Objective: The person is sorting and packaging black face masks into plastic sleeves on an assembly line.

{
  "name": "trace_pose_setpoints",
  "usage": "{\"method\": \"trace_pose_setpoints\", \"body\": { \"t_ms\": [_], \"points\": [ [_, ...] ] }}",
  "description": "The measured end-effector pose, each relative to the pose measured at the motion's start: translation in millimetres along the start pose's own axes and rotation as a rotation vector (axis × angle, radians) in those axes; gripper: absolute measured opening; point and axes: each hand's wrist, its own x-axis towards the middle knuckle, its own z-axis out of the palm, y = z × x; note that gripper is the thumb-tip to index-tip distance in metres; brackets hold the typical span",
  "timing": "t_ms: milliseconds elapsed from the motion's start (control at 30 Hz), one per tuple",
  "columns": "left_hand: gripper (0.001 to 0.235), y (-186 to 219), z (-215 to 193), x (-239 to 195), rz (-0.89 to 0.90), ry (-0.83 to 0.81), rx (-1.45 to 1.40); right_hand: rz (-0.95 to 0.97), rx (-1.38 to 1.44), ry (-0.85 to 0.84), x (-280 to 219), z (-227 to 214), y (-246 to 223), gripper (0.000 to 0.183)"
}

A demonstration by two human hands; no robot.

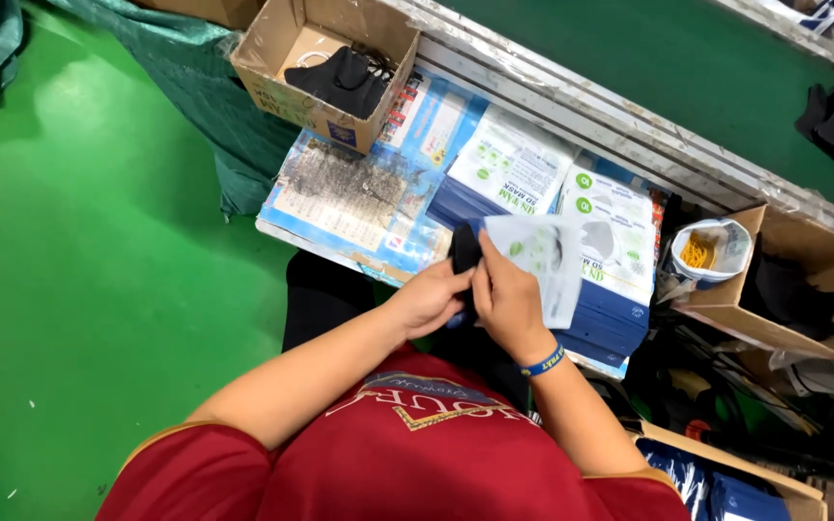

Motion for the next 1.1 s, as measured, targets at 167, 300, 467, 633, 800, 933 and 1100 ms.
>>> {"method": "trace_pose_setpoints", "body": {
  "t_ms": [167,300,467,633,800,933,1100],
  "points": [
    [0.041,-9.7,-9.3,-5.0,-0.131,-0.073,-0.107,-0.1,0.033,-0.128,-25.2,-1.8,-26.4,0.045],
    [0.033,-16.0,-19.0,-18.5,-0.19,-0.324,0.611,-0.365,0.203,-0.207,-4.4,-64.7,-67.7,0.053],
    [0.026,31.4,69.3,-61.8,-0.075,-0.38,1.77,-0.078,0.43,-0.525,7.5,-69.6,-2.3,0.056],
    [0.015,70.4,87.3,-69.3,0.231,-0.1,1.982,0.512,0.532,-0.455,-14.3,-53.6,46.9,0.022],
    [0.043,128.7,126.6,-72.1,0.952,0.042,1.714,0.383,0.684,-0.235,-16.3,-50.4,41.0,0.011],
    [0.009,118.1,101.1,-48.8,0.568,-0.088,1.836,0.257,0.441,-0.251,-9.2,-67.3,26.6,0.011],
    [0.028,130.5,126.7,-39.8,0.846,-0.221,1.659,0.382,0.473,-0.034,-12.3,-93.4,31.0,0.007]
  ]
}}
